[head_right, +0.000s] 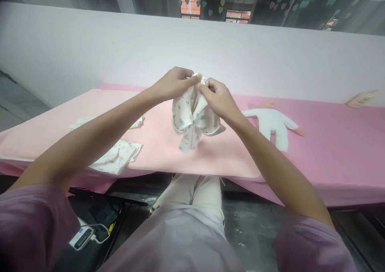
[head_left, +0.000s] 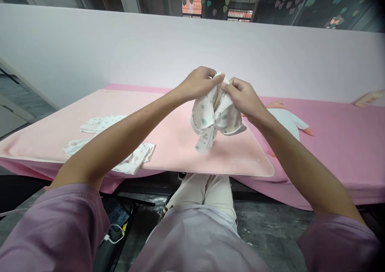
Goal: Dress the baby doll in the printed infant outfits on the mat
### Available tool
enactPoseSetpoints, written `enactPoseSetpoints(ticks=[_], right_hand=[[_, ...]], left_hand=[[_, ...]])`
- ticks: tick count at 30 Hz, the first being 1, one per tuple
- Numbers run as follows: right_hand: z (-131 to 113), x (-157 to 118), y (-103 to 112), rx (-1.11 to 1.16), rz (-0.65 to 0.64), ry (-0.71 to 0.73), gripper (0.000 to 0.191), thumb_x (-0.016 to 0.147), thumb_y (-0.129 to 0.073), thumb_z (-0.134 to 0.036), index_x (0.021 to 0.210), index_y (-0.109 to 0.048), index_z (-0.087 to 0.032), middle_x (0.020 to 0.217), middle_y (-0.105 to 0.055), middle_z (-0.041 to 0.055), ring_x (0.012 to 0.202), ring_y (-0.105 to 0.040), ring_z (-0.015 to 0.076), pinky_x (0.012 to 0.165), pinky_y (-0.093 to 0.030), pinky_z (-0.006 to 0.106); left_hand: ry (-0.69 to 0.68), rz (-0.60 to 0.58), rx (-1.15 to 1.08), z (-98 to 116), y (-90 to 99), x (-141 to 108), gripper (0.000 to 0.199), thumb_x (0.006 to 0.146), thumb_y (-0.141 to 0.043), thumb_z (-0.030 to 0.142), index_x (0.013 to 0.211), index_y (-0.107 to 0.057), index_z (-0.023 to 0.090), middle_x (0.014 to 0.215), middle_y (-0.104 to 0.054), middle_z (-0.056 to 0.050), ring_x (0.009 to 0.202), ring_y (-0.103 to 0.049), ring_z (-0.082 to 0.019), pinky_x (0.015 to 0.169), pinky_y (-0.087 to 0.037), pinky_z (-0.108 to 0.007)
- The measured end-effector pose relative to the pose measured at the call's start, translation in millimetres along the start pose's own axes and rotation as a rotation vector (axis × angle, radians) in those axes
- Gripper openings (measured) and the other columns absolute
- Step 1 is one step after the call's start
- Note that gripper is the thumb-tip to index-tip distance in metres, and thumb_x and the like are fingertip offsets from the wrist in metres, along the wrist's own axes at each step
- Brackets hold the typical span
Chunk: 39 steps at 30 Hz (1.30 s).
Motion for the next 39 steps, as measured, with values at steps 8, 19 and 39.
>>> enactPoseSetpoints(ticks=[8,19,39], right_hand=[[-18,-11,-5,0.100,-0.057,0.079,0.030,0.097,-0.065,-0.052,0.116,-0.056,-0.031,0.112,-0.062,0.0061,0.109,-0.060,0.0281,0.089,-0.055,0.043],[-10,-31,8,-0.062,0.224,0.144,0.038,0.094,-0.068,-0.051,0.124,-0.054,-0.032,0.119,-0.062,0.0068,0.115,-0.060,0.0287,0.090,-0.056,0.044],[7,-25,-28,-0.045,0.253,0.002,0.036,0.102,-0.051,-0.065,0.107,-0.056,-0.030,0.088,-0.061,0.0055,0.084,-0.061,0.0283,0.069,-0.052,0.043]], left_hand=[[-0.040,-0.050,-0.248,8,-5.4,-8,0.038,0.106,-0.050,0.059,0.116,-0.048,0.022,0.098,-0.065,-0.007,0.090,-0.068,-0.020,0.078,-0.052,-0.036],[0.001,0.036,-0.134,-4,-4.6,-6,0.043,0.102,-0.053,0.043,0.139,-0.039,0.026,0.108,-0.069,-0.009,0.091,-0.070,-0.022,0.077,-0.052,-0.036],[-0.052,0.247,0.082,25,0.4,-39,0.051,0.097,-0.064,0.063,0.131,-0.049,0.028,0.109,-0.065,-0.009,0.110,-0.061,-0.031,0.088,-0.048,-0.044]])
Point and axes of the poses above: each hand's wrist, its own x-axis towards the middle knuckle, its own y-axis out of the back of the hand, z = x × y, the point moved 6 cm from there along x, towards the middle knuckle
